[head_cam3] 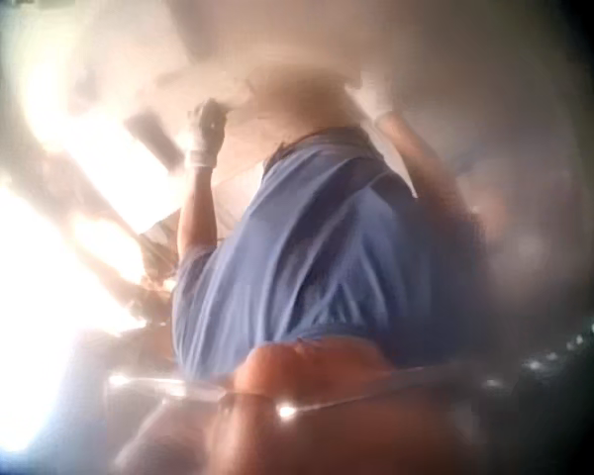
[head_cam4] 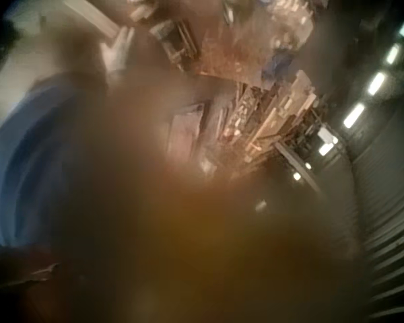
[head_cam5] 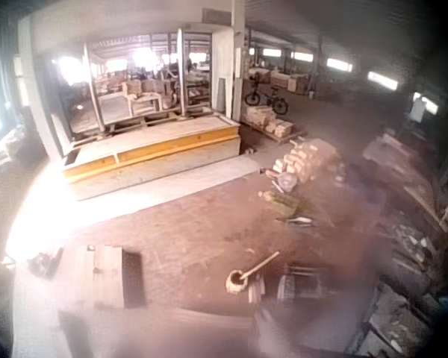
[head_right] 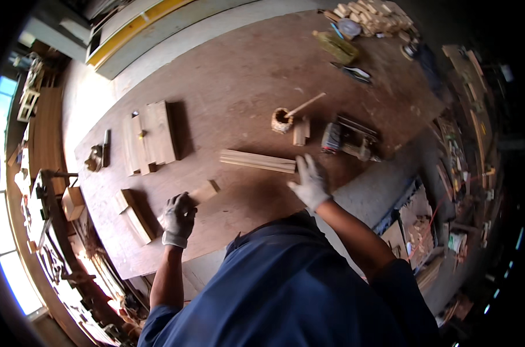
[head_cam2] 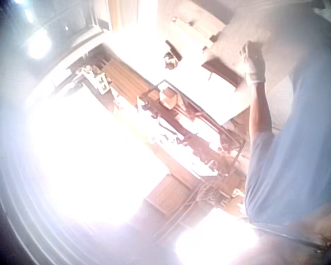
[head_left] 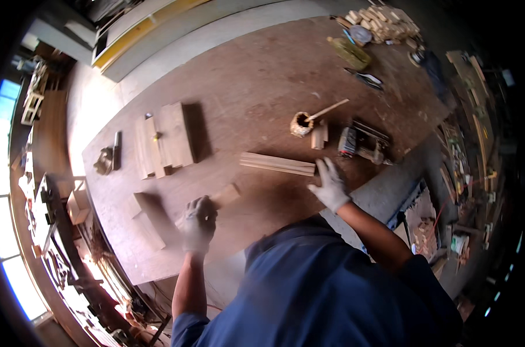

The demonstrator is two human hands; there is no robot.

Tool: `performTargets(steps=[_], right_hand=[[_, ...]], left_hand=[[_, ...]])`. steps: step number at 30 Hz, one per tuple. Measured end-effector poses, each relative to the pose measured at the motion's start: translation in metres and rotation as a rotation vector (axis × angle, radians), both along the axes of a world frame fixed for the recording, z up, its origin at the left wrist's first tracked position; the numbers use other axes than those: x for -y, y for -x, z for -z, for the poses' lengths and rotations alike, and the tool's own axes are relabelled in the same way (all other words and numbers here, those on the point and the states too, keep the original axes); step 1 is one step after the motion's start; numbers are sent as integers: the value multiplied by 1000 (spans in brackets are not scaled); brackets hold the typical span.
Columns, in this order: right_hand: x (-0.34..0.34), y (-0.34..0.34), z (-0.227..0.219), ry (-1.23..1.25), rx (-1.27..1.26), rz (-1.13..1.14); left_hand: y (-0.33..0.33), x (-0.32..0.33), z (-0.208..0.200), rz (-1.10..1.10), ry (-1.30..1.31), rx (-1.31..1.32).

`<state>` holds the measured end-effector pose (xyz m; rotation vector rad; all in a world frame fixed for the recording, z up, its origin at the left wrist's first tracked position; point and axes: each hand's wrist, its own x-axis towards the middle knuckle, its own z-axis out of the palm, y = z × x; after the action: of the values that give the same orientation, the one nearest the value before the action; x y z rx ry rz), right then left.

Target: The person assembles small wooden blocks by applying glue to their edges and joining them together. They use a nail gun to secure the pieces, repeating the process for multiple blocks on a workbench.

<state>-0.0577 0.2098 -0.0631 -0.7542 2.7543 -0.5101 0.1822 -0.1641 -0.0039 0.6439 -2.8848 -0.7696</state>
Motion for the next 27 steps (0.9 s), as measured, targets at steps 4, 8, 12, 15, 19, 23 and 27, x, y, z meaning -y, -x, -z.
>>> performTargets(steps=[4, 8, 12, 15, 19, 23, 27], right_hand=[[54, 32, 0, -206, 106, -109], [49, 50, -27, -10, 116, -115], [13, 55, -47, 197, 88, 28], [-7, 59, -78, 153, 66, 39], [-22, 54, -82, 148, 60, 94], [-18, 51, -79, 76, 38, 53], [-1, 40, -71, 68, -21, -101]], left_hand=[[58, -33, 20, 374, 1, 94], [103, -65, 40, 568, 14, 81], [151, -98, 68, 667, 70, 8], [181, -123, 72, 696, 61, 37], [212, -153, 66, 658, 64, 20], [189, -159, 59, 579, 57, -131], [138, -147, 46, 408, -67, -298]])
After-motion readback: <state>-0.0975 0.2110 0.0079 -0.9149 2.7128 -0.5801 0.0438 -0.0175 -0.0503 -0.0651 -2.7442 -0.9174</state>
